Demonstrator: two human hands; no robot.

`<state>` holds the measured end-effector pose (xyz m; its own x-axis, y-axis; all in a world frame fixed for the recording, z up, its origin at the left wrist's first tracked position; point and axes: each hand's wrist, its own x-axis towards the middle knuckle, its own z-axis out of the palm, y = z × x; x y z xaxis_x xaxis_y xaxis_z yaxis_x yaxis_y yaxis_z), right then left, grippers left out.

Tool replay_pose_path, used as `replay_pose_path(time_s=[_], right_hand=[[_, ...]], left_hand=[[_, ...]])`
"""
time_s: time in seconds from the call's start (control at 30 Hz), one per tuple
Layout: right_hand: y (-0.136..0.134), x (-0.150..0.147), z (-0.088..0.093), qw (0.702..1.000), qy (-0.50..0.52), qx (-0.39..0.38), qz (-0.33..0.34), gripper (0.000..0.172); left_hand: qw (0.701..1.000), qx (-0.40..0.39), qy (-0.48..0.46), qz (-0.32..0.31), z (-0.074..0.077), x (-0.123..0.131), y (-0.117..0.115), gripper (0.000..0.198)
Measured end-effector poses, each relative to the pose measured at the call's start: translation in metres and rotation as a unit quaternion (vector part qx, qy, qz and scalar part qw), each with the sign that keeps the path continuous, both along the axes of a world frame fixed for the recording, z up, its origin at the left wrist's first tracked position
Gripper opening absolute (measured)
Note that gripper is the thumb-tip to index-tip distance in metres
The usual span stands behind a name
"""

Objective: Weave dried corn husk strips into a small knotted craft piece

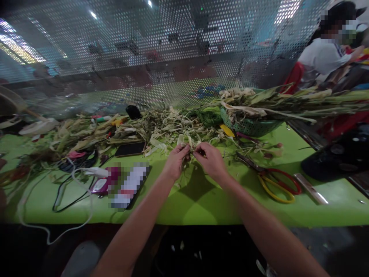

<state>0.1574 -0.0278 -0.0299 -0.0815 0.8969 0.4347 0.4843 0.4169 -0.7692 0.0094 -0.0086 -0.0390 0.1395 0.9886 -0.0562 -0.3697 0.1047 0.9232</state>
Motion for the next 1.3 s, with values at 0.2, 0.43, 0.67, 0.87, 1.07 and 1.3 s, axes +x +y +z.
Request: replay_pose_path(time_s=[0.2, 0.43, 0.67, 0.87, 1.07, 1.3], right_hand=[[0.002, 0.002, 0.0, 0.999, -0.029, -0.016, -0.005, 0.016], [0.003, 0.005, -0.003, 0.997, 0.024, -0.069, 0.003, 0.017], [0.007, 0.006, -0.007, 0.99, 0.11, -0.092, -0.001, 0.019], [0.006, 0.006, -0.003, 0.987, 0.117, -0.11, -0.005, 0.024], [0.008, 0.011, -0.004, 0.987, 0.128, -0.081, -0.056, 0.05], [0.006, 0.007, -0.001, 0.991, 0.102, -0.091, -0.011, 0.029]], left_hand=[[0.999, -0.029, -0.024, 0.029, 0.0, 0.001, -0.001, 0.027], [0.999, -0.034, -0.015, -0.003, 0.002, -0.006, 0.001, 0.033], [0.999, -0.014, 0.045, -0.024, 0.002, -0.012, 0.002, 0.041], [0.994, 0.04, 0.097, -0.032, 0.005, -0.012, 0.001, 0.032], [0.991, 0.071, 0.113, 0.006, -0.002, -0.008, 0.002, 0.028], [0.99, 0.074, 0.117, 0.005, 0.003, -0.004, -0.001, 0.027]])
